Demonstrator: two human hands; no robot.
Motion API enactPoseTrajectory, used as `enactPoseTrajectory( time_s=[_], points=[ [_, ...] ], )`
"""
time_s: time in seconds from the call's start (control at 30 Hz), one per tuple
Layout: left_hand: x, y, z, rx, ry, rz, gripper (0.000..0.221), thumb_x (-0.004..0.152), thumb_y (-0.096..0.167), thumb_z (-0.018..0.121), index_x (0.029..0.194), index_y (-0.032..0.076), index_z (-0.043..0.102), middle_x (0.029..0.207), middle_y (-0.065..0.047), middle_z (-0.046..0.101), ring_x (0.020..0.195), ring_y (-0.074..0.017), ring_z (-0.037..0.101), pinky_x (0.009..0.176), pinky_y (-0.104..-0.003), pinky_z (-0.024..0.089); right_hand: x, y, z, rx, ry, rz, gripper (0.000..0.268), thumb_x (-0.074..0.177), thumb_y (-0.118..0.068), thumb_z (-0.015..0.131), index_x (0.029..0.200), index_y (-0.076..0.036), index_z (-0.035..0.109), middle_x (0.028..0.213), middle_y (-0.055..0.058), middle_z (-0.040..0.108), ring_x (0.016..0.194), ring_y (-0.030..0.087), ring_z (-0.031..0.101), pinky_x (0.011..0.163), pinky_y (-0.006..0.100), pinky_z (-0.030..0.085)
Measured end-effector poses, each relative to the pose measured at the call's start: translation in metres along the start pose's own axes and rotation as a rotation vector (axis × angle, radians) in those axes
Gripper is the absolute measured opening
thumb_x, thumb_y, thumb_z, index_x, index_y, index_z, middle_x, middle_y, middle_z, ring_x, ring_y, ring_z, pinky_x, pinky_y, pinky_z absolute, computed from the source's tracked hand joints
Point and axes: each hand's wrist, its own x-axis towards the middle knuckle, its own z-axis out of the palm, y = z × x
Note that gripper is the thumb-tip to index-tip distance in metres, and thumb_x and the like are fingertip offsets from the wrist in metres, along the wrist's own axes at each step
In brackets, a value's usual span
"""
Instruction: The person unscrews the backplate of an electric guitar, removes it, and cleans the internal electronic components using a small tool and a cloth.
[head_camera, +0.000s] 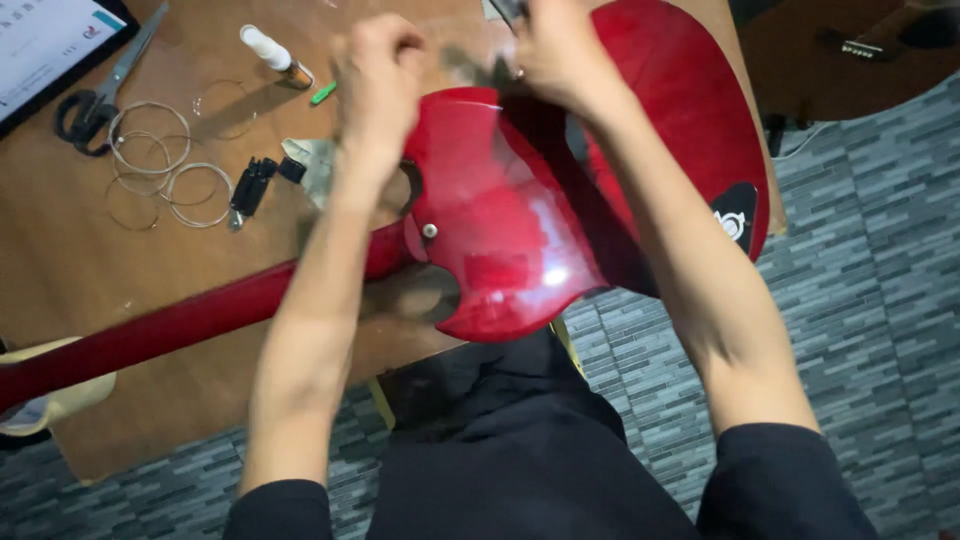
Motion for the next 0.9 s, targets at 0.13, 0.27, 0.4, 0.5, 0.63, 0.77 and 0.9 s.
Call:
enactPoseTrajectory(
  time_s=[0.13, 0.27, 0.4, 0.5, 0.63, 0.77, 0.9],
  points=[
    [0.023, -0.067, 0.005, 0.119, 0.061, -0.166, 0.021, 0.078, -0.009, 0.066, 0.091, 0.006, 0.075, 0.074, -0.007, 0.079, 0.070, -0.0290, 0.076, 0.058, -0.044, 0.055, 0.028, 0.042, 0.057, -0.280, -0.160, 0.096, 0.011, 0.078, -0.001, 0.063, 0.088, 0.001, 0.067, 0.094, 0.032, 0.070, 0.089, 0.052, 0.066, 0.067, 0.055, 0.051],
    [0.028, -0.100, 0.032, 0.063, 0.057, -0.273, 0.022, 0.078, -0.006, 0.069, 0.093, 0.010, 0.072, 0.090, -0.013, 0.065, 0.079, -0.0273, 0.068, 0.062, -0.041, 0.055, 0.033, 0.037, 0.068, -0.452, -0.128, 0.160, 0.007, 0.080, -0.006, 0.068, 0.082, -0.001, 0.065, 0.095, 0.028, 0.069, 0.077, 0.057, 0.063, 0.058, 0.062, 0.049],
    [0.030, -0.100, 0.044, 0.119, 0.071, -0.091, 0.031, 0.076, -0.012, 0.074, 0.100, 0.006, 0.064, 0.090, -0.013, 0.056, 0.074, -0.0251, 0.062, 0.059, -0.038, 0.053, 0.038, 0.050, 0.083, -0.473, -0.109, 0.056, 0.008, 0.070, -0.004, 0.067, 0.075, -0.001, 0.061, 0.079, 0.029, 0.068, 0.071, 0.058, 0.064, 0.054, 0.060, 0.047],
    [0.038, -0.084, 0.036, 0.350, -0.090, -0.224, 0.015, 0.081, 0.012, 0.079, 0.093, 0.008, 0.071, 0.084, -0.020, 0.065, 0.072, -0.0404, 0.066, 0.060, -0.049, 0.052, 0.043, 0.053, 0.092, -0.450, -0.068, 0.014, 0.013, 0.070, -0.002, 0.060, 0.080, -0.002, 0.068, 0.085, 0.028, 0.070, 0.075, 0.057, 0.066, 0.060, 0.060, 0.051],
    [0.038, -0.060, 0.027, 0.501, -0.183, -0.211, 0.018, 0.093, 0.015, 0.079, 0.104, 0.002, 0.074, 0.092, -0.030, 0.073, 0.079, -0.0544, 0.070, 0.064, -0.060, 0.056, 0.040, 0.059, 0.096, -0.489, -0.048, -0.062, 0.021, 0.061, 0.011, 0.059, 0.077, 0.001, 0.067, 0.087, 0.027, 0.063, 0.070, 0.051, 0.065, 0.053, 0.060, 0.050],
    [0.006, 0.002, 0.023, 0.172, 0.007, 0.099, 0.037, 0.086, -0.006, 0.076, 0.121, -0.007, 0.065, 0.114, -0.024, 0.071, 0.106, -0.0460, 0.064, 0.093, -0.050, 0.047, -0.018, 0.002, 0.023, -0.419, -0.133, 0.044, 0.030, 0.081, -0.023, 0.082, 0.101, -0.004, 0.067, 0.099, 0.021, 0.059, 0.088, 0.048, 0.057, 0.060, 0.065, 0.050],
    [-0.067, 0.115, 0.035, 0.029, -0.063, 0.315, 0.034, 0.082, 0.007, 0.073, 0.114, -0.005, 0.070, 0.116, -0.026, 0.070, 0.111, -0.0455, 0.064, 0.096, -0.053, 0.049, -0.136, -0.032, -0.082, -0.369, 0.135, -0.035, 0.022, 0.100, -0.016, 0.066, 0.112, 0.001, 0.071, 0.102, 0.018, 0.067, 0.095, 0.037, 0.063, 0.086, 0.046, 0.047]
  ],
)
